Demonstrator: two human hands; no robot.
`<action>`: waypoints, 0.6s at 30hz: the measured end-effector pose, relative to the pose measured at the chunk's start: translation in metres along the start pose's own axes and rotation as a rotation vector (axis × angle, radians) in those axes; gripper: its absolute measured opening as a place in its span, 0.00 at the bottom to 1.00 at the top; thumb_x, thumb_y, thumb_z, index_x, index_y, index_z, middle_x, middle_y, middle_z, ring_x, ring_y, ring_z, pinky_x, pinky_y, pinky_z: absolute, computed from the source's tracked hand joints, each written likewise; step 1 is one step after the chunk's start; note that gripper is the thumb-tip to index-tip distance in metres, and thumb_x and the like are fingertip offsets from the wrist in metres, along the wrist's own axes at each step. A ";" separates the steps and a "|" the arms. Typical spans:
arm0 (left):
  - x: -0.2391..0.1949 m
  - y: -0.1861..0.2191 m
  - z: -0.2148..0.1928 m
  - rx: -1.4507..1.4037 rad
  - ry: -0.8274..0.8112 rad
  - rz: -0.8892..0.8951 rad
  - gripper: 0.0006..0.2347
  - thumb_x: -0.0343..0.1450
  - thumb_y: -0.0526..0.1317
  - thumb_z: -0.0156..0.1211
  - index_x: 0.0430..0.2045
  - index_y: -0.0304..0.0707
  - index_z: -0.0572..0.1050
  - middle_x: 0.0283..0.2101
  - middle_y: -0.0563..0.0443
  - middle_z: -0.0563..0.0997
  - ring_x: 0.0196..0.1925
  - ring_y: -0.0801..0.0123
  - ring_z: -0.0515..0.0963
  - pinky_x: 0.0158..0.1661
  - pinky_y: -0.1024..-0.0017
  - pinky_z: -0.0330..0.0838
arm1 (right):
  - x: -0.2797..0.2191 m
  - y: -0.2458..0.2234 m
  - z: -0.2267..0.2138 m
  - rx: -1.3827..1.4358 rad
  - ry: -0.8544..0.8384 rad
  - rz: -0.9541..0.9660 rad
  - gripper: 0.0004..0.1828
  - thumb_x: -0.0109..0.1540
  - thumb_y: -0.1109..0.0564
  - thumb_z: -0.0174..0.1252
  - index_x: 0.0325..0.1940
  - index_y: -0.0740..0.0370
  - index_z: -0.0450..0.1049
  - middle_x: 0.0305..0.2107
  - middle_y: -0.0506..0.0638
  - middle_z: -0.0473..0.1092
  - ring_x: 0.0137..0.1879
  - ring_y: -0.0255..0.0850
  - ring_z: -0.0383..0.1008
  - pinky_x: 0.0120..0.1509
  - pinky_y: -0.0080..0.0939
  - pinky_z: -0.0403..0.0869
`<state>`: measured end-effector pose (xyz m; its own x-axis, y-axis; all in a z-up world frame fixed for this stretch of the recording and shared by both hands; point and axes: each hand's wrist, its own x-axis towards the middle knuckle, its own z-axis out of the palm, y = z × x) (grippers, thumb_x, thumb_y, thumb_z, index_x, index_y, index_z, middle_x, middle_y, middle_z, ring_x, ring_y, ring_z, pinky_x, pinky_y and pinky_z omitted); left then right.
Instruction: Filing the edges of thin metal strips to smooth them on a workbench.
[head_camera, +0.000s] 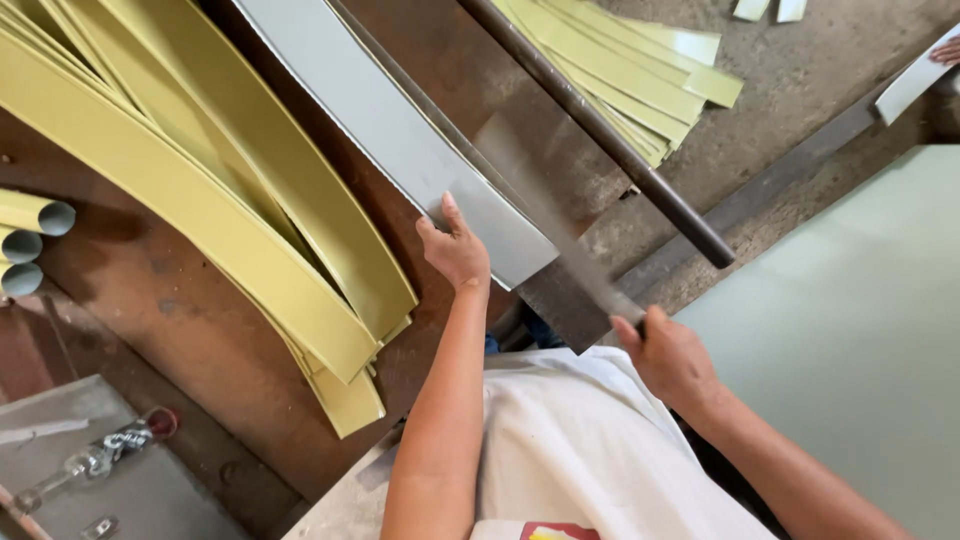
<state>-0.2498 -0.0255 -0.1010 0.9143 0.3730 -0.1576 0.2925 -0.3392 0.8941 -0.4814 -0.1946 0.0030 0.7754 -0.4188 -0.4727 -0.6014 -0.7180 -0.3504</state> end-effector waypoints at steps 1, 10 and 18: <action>0.002 -0.001 0.002 -0.011 0.002 0.004 0.21 0.76 0.55 0.53 0.34 0.28 0.68 0.32 0.39 0.80 0.32 0.54 0.82 0.35 0.61 0.76 | 0.003 -0.001 -0.002 -0.004 0.010 -0.005 0.29 0.66 0.36 0.53 0.30 0.66 0.63 0.19 0.67 0.71 0.28 0.67 0.72 0.33 0.62 0.70; 0.000 -0.006 -0.004 -0.034 0.026 -0.003 0.19 0.76 0.52 0.54 0.35 0.28 0.70 0.33 0.37 0.81 0.34 0.52 0.83 0.34 0.60 0.76 | -0.018 0.001 0.009 0.136 0.266 -0.148 0.26 0.66 0.41 0.55 0.31 0.66 0.62 0.19 0.67 0.69 0.28 0.67 0.70 0.30 0.61 0.68; 0.006 -0.007 -0.001 -0.009 0.034 0.052 0.20 0.77 0.53 0.53 0.30 0.29 0.68 0.29 0.35 0.80 0.30 0.46 0.82 0.31 0.56 0.76 | -0.035 -0.015 -0.007 0.097 0.282 -0.105 0.26 0.68 0.40 0.54 0.31 0.66 0.62 0.19 0.67 0.68 0.28 0.67 0.69 0.31 0.60 0.68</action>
<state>-0.2472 -0.0200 -0.1078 0.9182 0.3842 -0.0962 0.2418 -0.3513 0.9045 -0.4987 -0.1734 0.0309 0.8491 -0.4924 -0.1911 -0.5198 -0.7151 -0.4673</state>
